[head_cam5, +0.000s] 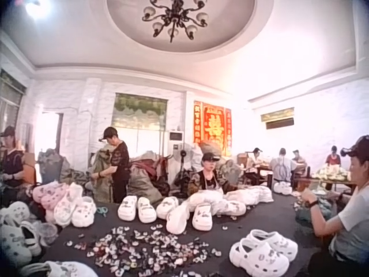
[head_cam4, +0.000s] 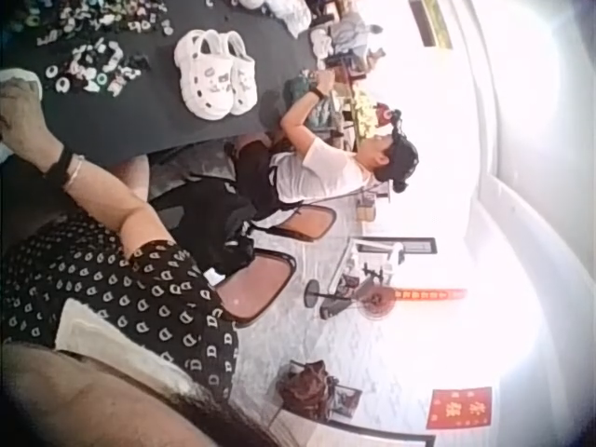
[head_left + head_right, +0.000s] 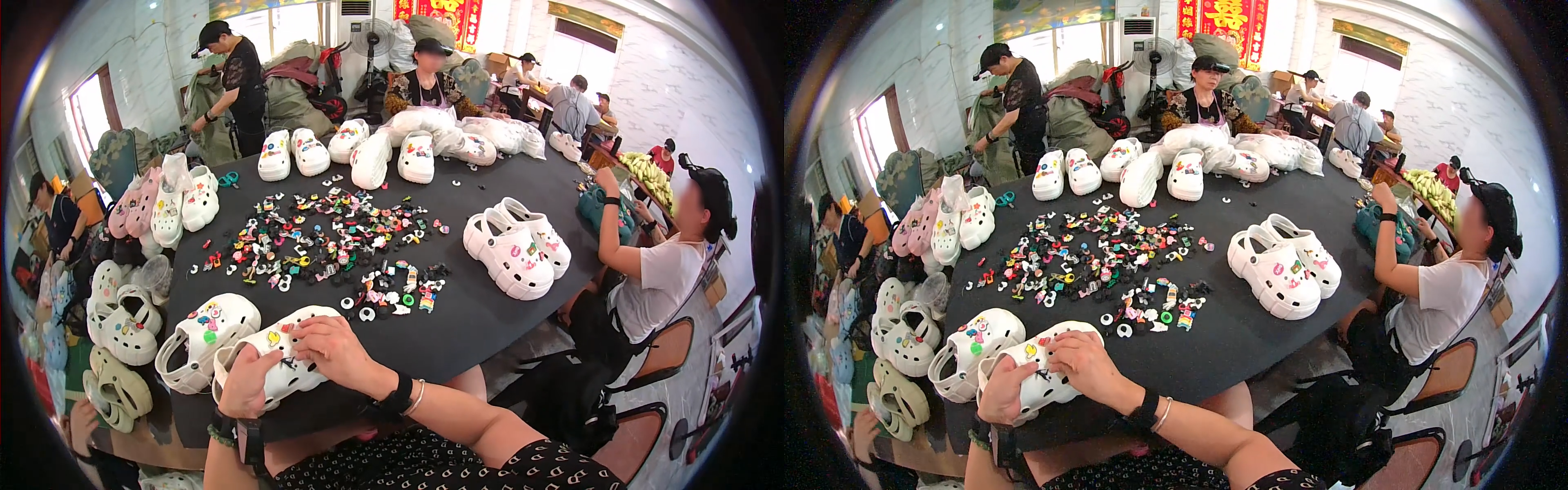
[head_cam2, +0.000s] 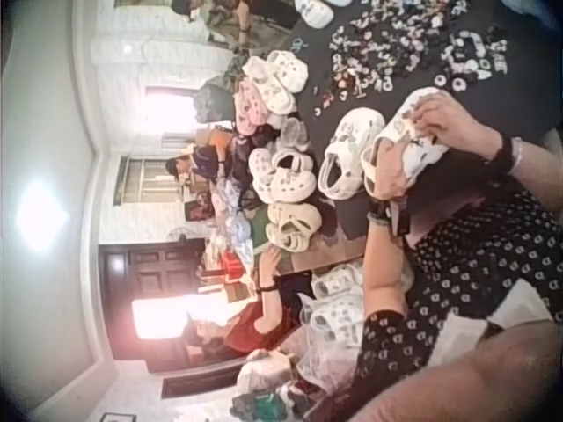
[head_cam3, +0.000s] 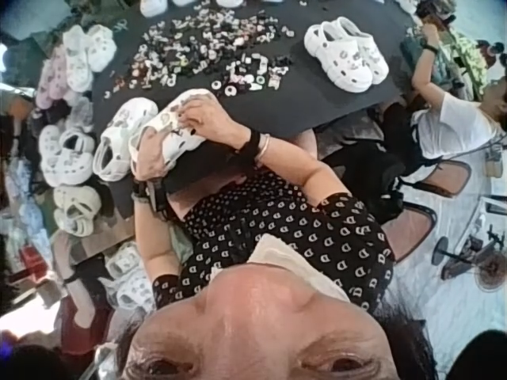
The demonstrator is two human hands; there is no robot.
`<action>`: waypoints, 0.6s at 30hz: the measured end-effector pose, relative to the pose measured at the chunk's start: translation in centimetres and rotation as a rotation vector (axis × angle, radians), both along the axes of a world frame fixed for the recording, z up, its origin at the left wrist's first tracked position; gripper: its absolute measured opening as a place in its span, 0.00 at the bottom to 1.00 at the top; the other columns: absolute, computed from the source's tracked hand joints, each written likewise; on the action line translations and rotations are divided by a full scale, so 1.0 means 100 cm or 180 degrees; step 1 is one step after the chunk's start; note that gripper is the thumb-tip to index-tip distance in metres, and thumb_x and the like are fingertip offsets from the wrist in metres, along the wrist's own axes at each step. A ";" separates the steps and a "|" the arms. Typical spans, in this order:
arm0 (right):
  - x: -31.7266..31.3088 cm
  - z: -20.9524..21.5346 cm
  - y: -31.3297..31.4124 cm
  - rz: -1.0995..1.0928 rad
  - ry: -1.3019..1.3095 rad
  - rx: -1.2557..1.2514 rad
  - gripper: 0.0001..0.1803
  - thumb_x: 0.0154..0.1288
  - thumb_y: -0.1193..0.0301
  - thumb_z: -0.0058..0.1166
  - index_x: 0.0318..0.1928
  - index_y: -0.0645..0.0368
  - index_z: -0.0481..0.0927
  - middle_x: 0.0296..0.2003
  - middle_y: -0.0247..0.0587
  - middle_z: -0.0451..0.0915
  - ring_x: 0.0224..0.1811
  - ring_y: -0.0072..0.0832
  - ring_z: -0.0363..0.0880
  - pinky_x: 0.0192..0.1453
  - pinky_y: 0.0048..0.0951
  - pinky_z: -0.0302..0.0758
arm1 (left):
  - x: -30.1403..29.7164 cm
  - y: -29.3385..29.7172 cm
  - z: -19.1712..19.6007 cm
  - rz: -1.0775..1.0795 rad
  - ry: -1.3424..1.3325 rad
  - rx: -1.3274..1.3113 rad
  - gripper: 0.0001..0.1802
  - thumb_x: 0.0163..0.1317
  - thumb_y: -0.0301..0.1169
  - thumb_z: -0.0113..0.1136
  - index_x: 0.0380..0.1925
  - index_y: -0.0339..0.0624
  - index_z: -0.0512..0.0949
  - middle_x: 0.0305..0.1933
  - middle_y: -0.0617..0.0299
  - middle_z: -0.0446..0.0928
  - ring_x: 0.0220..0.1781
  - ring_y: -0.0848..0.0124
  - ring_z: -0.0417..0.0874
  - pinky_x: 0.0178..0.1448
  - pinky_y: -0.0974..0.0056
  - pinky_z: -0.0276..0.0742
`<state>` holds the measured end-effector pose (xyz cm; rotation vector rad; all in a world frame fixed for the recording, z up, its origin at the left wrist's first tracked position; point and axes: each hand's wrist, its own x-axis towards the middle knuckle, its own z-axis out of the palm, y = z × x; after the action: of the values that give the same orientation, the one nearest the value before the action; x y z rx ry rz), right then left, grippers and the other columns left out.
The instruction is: Decorating clog-style shoes with colorful charms and packaging them.
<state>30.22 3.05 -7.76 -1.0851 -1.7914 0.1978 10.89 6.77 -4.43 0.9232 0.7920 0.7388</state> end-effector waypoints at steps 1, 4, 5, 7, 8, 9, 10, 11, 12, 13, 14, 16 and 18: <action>0.001 0.001 0.001 -0.0039 -0.0011 0.0067 0.05 0.58 0.71 0.66 0.35 0.52 0.85 0.45 0.30 0.85 0.54 0.30 0.79 0.59 0.35 0.69 | 0.001 0.000 0.000 -0.0003 -0.0001 0.0003 0.22 0.66 0.20 0.52 0.60 0.30 0.69 0.53 0.53 0.80 0.49 0.63 0.85 0.53 0.59 0.83; 0.008 0.016 0.007 -0.0082 0.0502 -0.0638 0.05 0.60 0.72 0.65 0.37 0.54 0.86 0.42 0.35 0.86 0.45 0.28 0.82 0.50 0.30 0.73 | 0.002 -0.006 0.000 0.0044 -0.0022 0.0017 0.23 0.65 0.20 0.52 0.61 0.31 0.69 0.54 0.54 0.80 0.49 0.64 0.85 0.54 0.59 0.83; 0.010 0.023 0.010 -0.0075 0.1027 -0.1413 0.05 0.62 0.72 0.65 0.39 0.56 0.86 0.40 0.38 0.86 0.40 0.27 0.83 0.45 0.27 0.76 | 0.001 -0.010 -0.001 0.0098 0.0031 0.0094 0.23 0.65 0.20 0.52 0.61 0.31 0.69 0.55 0.54 0.80 0.50 0.64 0.85 0.54 0.59 0.83; 0.008 0.019 0.020 0.0271 0.1265 -0.1396 0.06 0.63 0.72 0.64 0.40 0.57 0.87 0.39 0.40 0.86 0.37 0.25 0.82 0.41 0.26 0.76 | -0.001 -0.015 -0.003 0.0265 0.0087 0.0195 0.22 0.65 0.20 0.53 0.60 0.32 0.70 0.54 0.55 0.81 0.50 0.65 0.85 0.53 0.59 0.83; 0.005 0.020 0.023 0.0618 0.1499 -0.1379 0.06 0.64 0.73 0.64 0.41 0.58 0.87 0.37 0.41 0.86 0.33 0.23 0.82 0.37 0.25 0.77 | -0.002 -0.016 -0.002 0.0316 0.0097 0.0184 0.22 0.65 0.20 0.53 0.60 0.32 0.70 0.54 0.55 0.81 0.50 0.65 0.85 0.53 0.59 0.83; 0.007 0.019 0.019 0.0402 0.1121 -0.1228 0.06 0.64 0.74 0.63 0.41 0.58 0.87 0.35 0.40 0.86 0.35 0.23 0.81 0.40 0.26 0.78 | -0.002 -0.015 0.002 0.0242 0.0096 0.0141 0.21 0.66 0.20 0.53 0.59 0.31 0.71 0.53 0.55 0.81 0.49 0.65 0.85 0.53 0.59 0.83; 0.008 0.026 0.014 0.0358 0.0992 -0.1130 0.06 0.64 0.74 0.63 0.40 0.58 0.87 0.36 0.39 0.86 0.35 0.22 0.82 0.40 0.25 0.78 | -0.005 -0.015 0.004 0.0207 0.0092 0.0092 0.19 0.66 0.21 0.54 0.58 0.31 0.73 0.52 0.55 0.82 0.48 0.65 0.86 0.53 0.59 0.83; 0.013 0.022 0.013 0.0178 0.0918 -0.1041 0.06 0.64 0.74 0.63 0.41 0.59 0.87 0.35 0.39 0.86 0.35 0.22 0.82 0.40 0.25 0.78 | -0.003 -0.013 -0.001 0.0257 0.0051 0.0097 0.18 0.67 0.22 0.56 0.56 0.31 0.74 0.50 0.55 0.82 0.47 0.65 0.86 0.52 0.59 0.84; 0.023 0.016 0.010 -0.0040 0.0857 -0.0954 0.06 0.64 0.75 0.62 0.41 0.59 0.86 0.35 0.38 0.86 0.35 0.22 0.82 0.40 0.25 0.78 | 0.004 -0.012 0.004 0.0185 0.0132 0.0060 0.19 0.67 0.23 0.57 0.57 0.30 0.73 0.52 0.54 0.82 0.49 0.65 0.85 0.53 0.59 0.83; 0.030 0.012 0.011 -0.0077 0.0940 -0.0769 0.06 0.64 0.75 0.62 0.41 0.59 0.86 0.35 0.39 0.86 0.35 0.22 0.82 0.39 0.26 0.78 | 0.007 -0.012 0.004 0.0155 0.0039 0.0106 0.19 0.67 0.23 0.57 0.57 0.30 0.73 0.53 0.54 0.81 0.50 0.65 0.85 0.54 0.60 0.83; 0.037 0.010 0.012 -0.0120 0.1030 -0.0589 0.06 0.64 0.75 0.61 0.41 0.60 0.86 0.35 0.39 0.86 0.35 0.22 0.82 0.38 0.27 0.78 | 0.008 -0.014 0.003 0.0123 -0.0053 0.0152 0.18 0.67 0.23 0.57 0.57 0.30 0.73 0.53 0.54 0.81 0.51 0.65 0.85 0.54 0.60 0.83; 0.051 0.015 0.013 -0.0453 0.0761 -0.0901 0.06 0.64 0.77 0.60 0.41 0.61 0.85 0.35 0.41 0.85 0.34 0.25 0.83 0.38 0.27 0.78 | 0.008 -0.018 0.007 0.0178 -0.0041 0.0215 0.19 0.68 0.23 0.56 0.58 0.28 0.71 0.55 0.53 0.80 0.53 0.65 0.84 0.55 0.60 0.83; 0.064 0.014 0.018 -0.0696 0.0486 -0.0491 0.06 0.63 0.79 0.59 0.40 0.62 0.84 0.35 0.42 0.85 0.33 0.29 0.84 0.37 0.28 0.78 | 0.007 -0.024 0.015 0.0237 0.0116 0.0258 0.21 0.69 0.23 0.56 0.60 0.27 0.68 0.57 0.51 0.78 0.54 0.65 0.83 0.58 0.60 0.82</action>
<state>36.61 4.90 -6.34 -1.3303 -1.5288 0.2818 11.63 4.40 -2.89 0.9866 0.8369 0.8260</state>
